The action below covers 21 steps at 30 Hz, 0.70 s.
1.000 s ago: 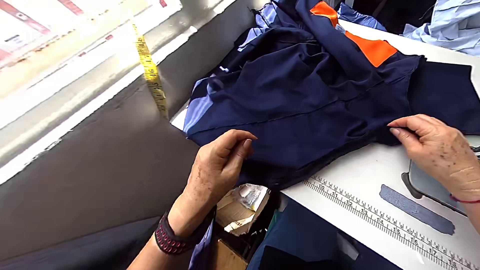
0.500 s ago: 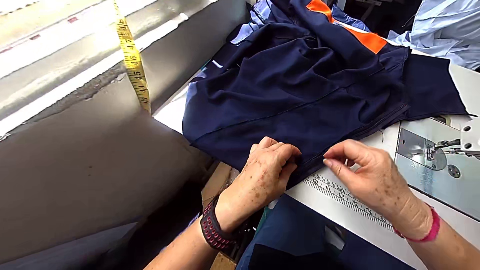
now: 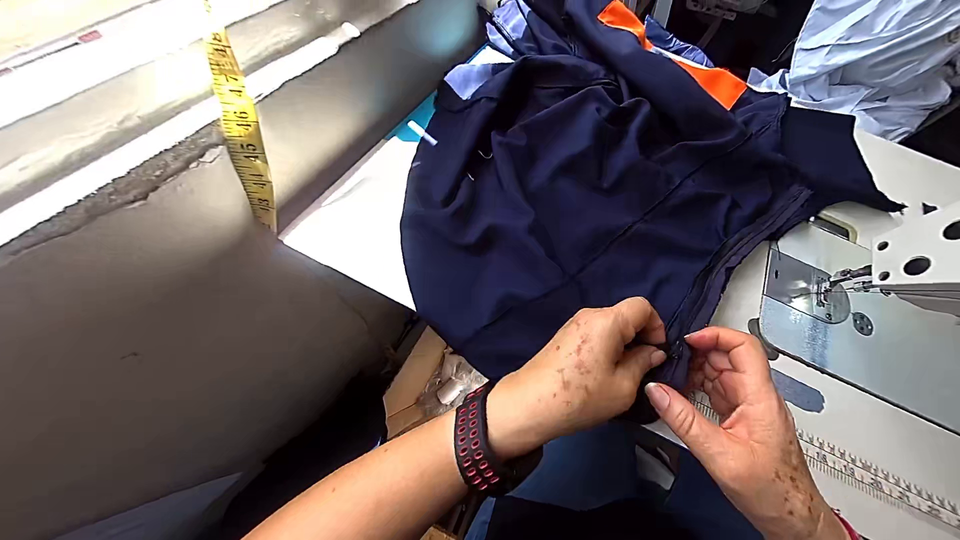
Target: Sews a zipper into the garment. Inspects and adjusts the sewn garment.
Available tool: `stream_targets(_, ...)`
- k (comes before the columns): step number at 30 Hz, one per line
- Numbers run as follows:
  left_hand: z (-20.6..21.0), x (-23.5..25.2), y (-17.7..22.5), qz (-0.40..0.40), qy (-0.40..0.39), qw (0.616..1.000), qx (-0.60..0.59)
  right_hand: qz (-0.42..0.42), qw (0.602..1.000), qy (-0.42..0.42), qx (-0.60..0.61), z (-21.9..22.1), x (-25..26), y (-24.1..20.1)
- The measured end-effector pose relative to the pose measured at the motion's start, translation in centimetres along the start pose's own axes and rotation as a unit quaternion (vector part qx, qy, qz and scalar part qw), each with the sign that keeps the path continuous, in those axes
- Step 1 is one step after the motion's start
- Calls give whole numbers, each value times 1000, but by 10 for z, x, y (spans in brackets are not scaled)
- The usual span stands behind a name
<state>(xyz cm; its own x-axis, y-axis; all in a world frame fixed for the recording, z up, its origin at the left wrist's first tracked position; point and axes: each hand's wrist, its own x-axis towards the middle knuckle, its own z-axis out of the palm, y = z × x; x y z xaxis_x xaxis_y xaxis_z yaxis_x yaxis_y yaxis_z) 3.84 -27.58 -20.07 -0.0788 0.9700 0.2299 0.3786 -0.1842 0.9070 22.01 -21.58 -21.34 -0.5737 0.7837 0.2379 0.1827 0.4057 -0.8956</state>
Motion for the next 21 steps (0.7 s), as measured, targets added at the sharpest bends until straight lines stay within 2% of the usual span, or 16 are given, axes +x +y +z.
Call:
stream_targets(2,23,15,9,-41,-8,991,-126,36,993,64,96,-3,-6,-4)
stream_targets(4,39,26,13,-29,3,987,-161,34,980,117,155,-13,-7,-3)
stream_targets(6,45,33,15,35,21,992,-115,38,978,141,149,-29,-7,0)
stream_targets(9,47,39,19,97,33,994,-38,45,984,116,128,-51,-8,1)
stream_targets(13,41,50,29,139,-22,990,19,56,983,70,161,-70,0,-1)
stream_targets(16,34,60,39,219,-26,964,150,6,993,112,41,-82,6,-5)
stream_targets(19,35,69,44,280,31,922,264,-143,953,187,-190,-89,-5,-8)
stream_targets(21,37,74,44,293,48,910,290,-201,953,133,-182,-73,-23,-21)
